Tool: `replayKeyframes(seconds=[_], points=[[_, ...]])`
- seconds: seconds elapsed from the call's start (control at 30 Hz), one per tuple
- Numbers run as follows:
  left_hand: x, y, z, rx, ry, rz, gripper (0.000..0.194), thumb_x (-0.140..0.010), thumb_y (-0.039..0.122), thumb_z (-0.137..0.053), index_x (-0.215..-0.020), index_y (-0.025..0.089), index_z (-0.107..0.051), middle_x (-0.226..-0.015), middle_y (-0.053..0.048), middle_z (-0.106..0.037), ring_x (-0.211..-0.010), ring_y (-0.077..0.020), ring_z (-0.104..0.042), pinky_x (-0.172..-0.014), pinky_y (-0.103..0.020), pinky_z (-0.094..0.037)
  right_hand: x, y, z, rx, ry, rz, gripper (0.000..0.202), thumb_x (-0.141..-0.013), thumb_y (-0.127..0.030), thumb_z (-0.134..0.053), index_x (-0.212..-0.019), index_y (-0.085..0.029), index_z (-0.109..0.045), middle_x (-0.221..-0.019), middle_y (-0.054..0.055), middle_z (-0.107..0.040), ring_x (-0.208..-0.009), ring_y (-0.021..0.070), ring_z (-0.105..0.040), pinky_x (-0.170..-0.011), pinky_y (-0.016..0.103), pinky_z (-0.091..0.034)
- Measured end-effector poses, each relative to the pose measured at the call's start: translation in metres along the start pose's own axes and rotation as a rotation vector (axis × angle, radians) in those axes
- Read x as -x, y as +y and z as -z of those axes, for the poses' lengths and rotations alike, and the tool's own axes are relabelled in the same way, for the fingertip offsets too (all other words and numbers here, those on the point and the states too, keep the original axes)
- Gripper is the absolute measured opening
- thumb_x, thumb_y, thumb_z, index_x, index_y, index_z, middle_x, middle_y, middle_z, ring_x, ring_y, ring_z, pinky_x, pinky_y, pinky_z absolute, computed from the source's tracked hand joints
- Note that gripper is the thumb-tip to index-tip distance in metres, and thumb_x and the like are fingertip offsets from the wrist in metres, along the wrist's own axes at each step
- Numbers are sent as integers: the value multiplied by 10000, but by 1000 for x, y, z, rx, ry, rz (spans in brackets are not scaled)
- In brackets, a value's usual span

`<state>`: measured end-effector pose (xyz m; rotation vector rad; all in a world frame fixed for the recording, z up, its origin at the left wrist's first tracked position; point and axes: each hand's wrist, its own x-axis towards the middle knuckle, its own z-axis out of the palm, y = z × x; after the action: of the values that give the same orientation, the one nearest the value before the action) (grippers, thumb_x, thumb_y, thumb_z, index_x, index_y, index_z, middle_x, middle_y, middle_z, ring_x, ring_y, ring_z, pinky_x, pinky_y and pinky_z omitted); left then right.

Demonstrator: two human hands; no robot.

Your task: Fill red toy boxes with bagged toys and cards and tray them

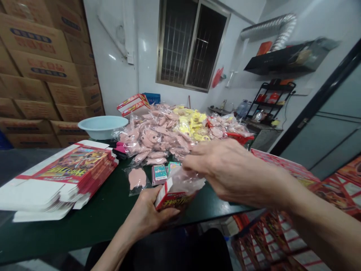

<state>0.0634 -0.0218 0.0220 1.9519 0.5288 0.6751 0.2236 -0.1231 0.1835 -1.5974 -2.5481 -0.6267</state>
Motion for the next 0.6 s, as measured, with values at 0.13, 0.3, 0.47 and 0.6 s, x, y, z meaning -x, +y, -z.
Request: replayKeyframes(seconds=[0.13, 0.3, 0.47, 0.6], points=[[0, -4, 4, 80, -16, -7, 289, -646, 351, -721, -837, 138, -682, -746, -15, -718, -667, -188, -664, -612, -257, -543, -4, -7, -12, -71, -36, 39, 173, -680, -145, -571, -845, -190, -546, -810, 52, -600, -746, 200, -538, -666, 331, -421], [2, -11, 6, 99, 59, -3, 296, -640, 322, -732, -883, 154, -706, -740, -15, -734, -671, -185, -680, -616, -246, -553, 5, -5, -42, -80, 48, -138, 338, -686, -319, -709, -938, -171, -540, -877, 63, -591, -799, 210, -535, -681, 330, -410], [-1, -8, 7, -72, 64, -63, 218, -631, 343, -715, -782, 187, -721, -673, 6, -730, -589, -182, -673, -558, -220, -549, -3, -11, -44, 1, 140, -252, 227, -774, -282, -639, -954, -179, -547, -871, 56, -607, -790, 195, -533, -686, 318, -405], [-3, -21, 4, -56, 130, -53, 265, -522, 439, -768, -695, 243, -725, -614, 31, -721, -527, -199, -664, -503, -233, -548, -6, -14, -21, -38, 15, -85, 154, -808, -219, -559, -957, -179, -564, -898, 61, -582, -772, 189, -534, -642, 299, -425]])
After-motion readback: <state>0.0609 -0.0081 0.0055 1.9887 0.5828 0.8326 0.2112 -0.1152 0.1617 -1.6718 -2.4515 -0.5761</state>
